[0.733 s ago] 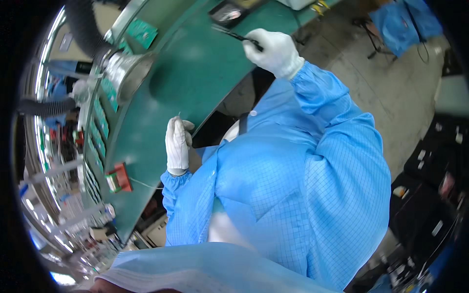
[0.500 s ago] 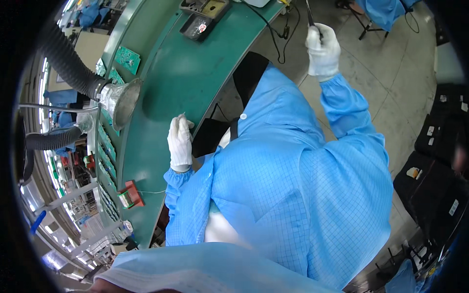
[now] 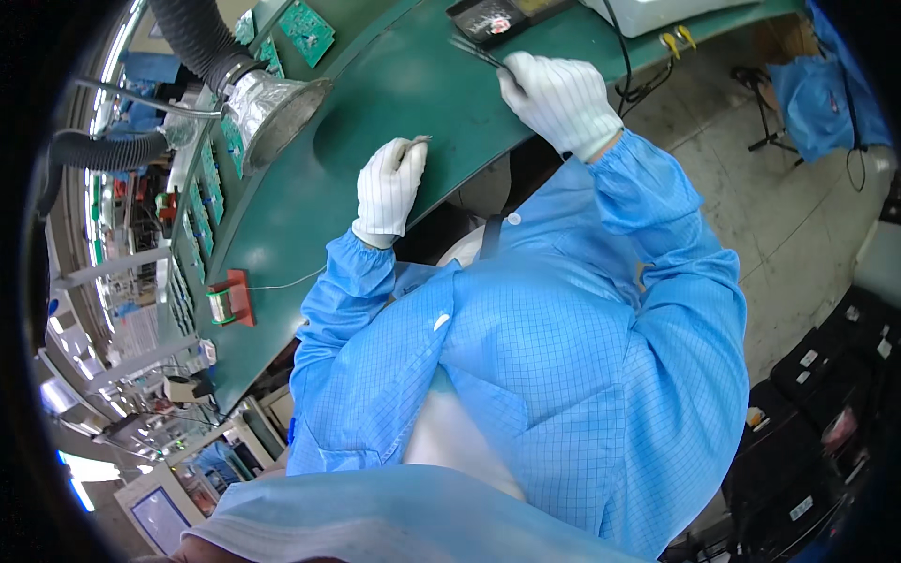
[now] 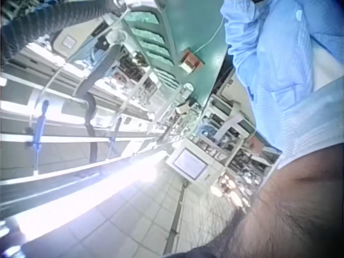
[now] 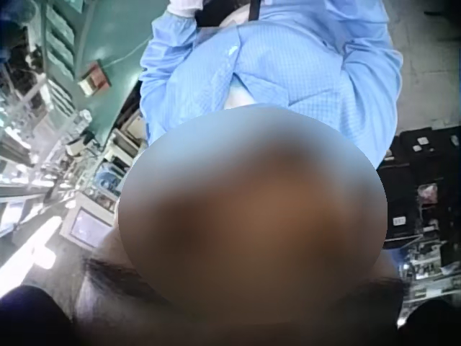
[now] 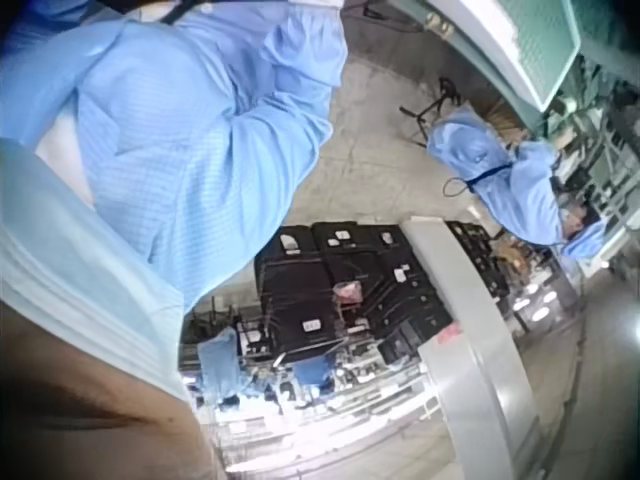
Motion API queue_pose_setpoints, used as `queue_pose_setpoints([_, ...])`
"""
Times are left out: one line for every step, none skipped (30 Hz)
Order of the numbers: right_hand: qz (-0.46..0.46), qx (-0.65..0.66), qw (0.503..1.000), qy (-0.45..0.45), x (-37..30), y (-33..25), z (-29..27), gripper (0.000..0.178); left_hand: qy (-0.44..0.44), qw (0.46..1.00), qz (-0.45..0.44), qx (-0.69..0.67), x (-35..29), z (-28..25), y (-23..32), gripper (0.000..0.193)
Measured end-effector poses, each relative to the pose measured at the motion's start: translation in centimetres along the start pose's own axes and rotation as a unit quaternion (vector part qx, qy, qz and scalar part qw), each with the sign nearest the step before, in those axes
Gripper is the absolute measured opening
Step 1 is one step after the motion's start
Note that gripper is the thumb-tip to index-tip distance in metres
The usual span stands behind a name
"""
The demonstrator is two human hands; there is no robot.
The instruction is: Solder components onto printed circuit boards and organize them on the workbench.
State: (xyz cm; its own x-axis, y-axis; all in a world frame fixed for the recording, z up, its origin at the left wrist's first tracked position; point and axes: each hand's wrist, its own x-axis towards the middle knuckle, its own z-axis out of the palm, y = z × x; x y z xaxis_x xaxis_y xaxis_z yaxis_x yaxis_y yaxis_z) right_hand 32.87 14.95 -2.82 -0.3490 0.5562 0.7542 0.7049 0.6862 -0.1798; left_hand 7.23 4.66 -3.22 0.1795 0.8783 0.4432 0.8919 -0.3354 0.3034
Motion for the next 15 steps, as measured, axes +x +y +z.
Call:
queue_pose_setpoints([-0.009, -0.054, 0.998, 0.0, 1.8, -0.4, 0.6, 0.014, 0.019, 0.999, -0.025, -0.033, 0.3, 0.2, 0.1, 0.018])
queue_pose_setpoints([0.006, -0.086, 0.996, -0.025, 3.9, -0.9, 1.2, 0.012, 0.027, 0.999, -0.031, -0.034, 0.4, 0.4, 0.0, 0.018])
queue_pose_setpoints([0.026, -0.088, 0.993, -0.072, 6.1, -1.4, 2.3, 0.01, 0.025, 0.999, -0.027, -0.026, 0.4, 0.3, -0.2, 0.019])
queue_pose_setpoints([0.049, -0.095, 0.987, -0.116, 8.2, -1.8, 3.4, 0.009, 0.021, 0.999, -0.019, -0.019, 0.8, 0.4, -0.3, 0.02])
queue_pose_setpoints([0.032, -0.107, 0.982, -0.15, 9.8, -2.5, 4.3, 0.011, 0.035, 0.999, -0.018, -0.033, 0.9, 0.5, -0.3, 0.021])
queue_pose_setpoints([0.013, -0.118, 0.976, -0.184, 11.4, -3.3, 5.2, 0.013, 0.033, 0.998, -0.025, -0.039, 0.8, 0.3, -0.4, 0.021])
queue_pose_setpoints([-0.023, -0.119, 0.977, -0.175, 11.8, -3.7, 6.4, 0.014, 0.032, 0.998, -0.025, -0.043, 0.8, 0.3, -0.3, 0.022])
queue_pose_setpoints([-0.05, -0.13, 0.973, -0.183, 12.1, -4.0, 7.3, 0.015, 0.031, 0.998, -0.026, -0.047, 0.8, 0.3, -0.2, 0.022])
queue_pose_setpoints([-0.078, -0.147, 0.968, -0.185, 11.4, -3.5, 8.7, 0.011, 0.015, 0.998, -0.032, -0.046, 0.7, -0.1, 0.0, 0.017])
queue_pose_setpoints([-0.11, -0.163, 0.961, -0.194, 11.2, -3.6, 9.9, 0.008, -0.001, 0.998, -0.044, -0.047, 0.4, -0.4, -0.3, 0.012])
queue_pose_setpoints([-0.097, -0.168, 0.95, -0.245, 10.8, -3.2, 10.5, 0.008, -0.003, 0.997, -0.046, -0.056, 0.3, -0.6, -0.6, 0.013])
queue_pose_setpoints([-0.104, -0.168, 0.948, -0.248, 10.9, -3.2, 10.4, 0.008, 0.002, 0.997, -0.051, -0.058, 0.0, -0.6, -1.1, 0.013])
queue_pose_setpoints([-0.096, -0.186, 0.931, -0.299, 11.1, -3.0, 10.0, 0.008, 0.001, 0.997, -0.044, -0.069, -0.2, -0.5, -1.4, 0.014])
queue_pose_setpoints([-0.088, -0.203, 0.91, -0.351, 11.3, -2.7, 9.7, 0.009, -0.001, 0.996, -0.037, -0.081, -0.5, -0.4, -1.7, 0.014])
queue_pose_setpoints([-0.095, -0.192, 0.913, -0.346, 11.0, -2.3, 9.4, 0.01, 0.013, 0.996, -0.025, -0.085, -0.3, -0.7, -1.4, 0.014])
